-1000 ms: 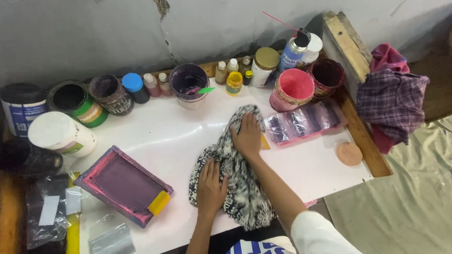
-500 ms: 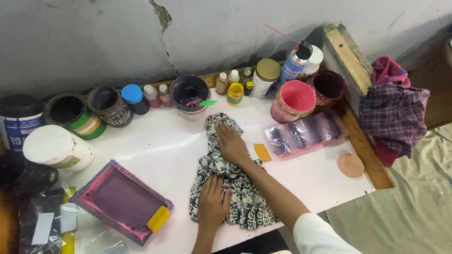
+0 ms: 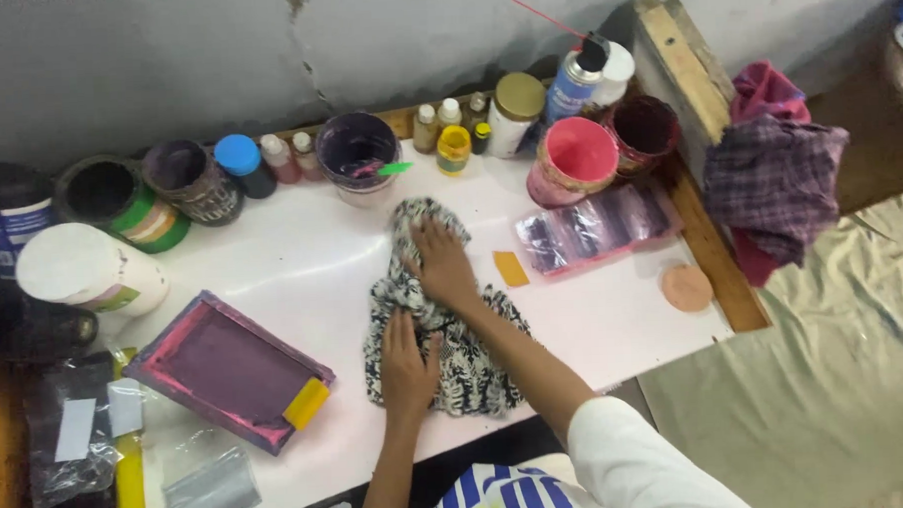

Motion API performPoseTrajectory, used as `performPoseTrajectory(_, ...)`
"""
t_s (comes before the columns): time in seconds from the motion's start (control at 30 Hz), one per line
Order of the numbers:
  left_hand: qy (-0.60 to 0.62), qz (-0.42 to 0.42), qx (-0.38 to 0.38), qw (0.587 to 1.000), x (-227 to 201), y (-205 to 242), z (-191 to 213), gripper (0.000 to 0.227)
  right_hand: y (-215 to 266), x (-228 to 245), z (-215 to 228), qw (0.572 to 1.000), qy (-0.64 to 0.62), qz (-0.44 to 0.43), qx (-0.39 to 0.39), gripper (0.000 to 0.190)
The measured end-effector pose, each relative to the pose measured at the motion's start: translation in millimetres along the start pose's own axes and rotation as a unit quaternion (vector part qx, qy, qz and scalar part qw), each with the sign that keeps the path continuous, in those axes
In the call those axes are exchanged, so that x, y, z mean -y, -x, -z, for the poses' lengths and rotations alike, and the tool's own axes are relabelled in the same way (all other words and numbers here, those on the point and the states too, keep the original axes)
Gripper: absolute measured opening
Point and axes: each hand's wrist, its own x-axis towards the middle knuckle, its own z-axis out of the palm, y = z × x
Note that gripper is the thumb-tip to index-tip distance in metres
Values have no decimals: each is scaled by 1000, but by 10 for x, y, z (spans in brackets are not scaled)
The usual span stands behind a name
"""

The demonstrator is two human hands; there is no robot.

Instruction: The person wipes a white table with a patterned cloth, then stirs a dark purple substance in a container using a green stick. They place several small plastic bags on the table and spread them out. Finally, they use the stick to spread the purple substance onto a rectangular tray.

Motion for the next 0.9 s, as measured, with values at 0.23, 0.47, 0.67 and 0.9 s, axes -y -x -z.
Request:
performPoseTrajectory(0.23, 9, -62, 3, 998, 121, 35, -124, 47, 1186, -300, -464, 992, -26, 119, 11, 78)
performPoseTrajectory(0.47, -19, -121, 3, 992, 152, 77, -206, 45, 1664, -717, -560, 989, -70, 41, -121, 50)
performPoseTrajectory(0.67, 19, -123, -13, 992, 132, 97, -175, 34, 1719, -463, -585, 994, -27, -14, -104, 55)
performPoseTrajectory(0.9, 117, -87, -118, 982, 209, 145, -63, 24, 1614, -125, -979, 972, 1, 218, -89, 41)
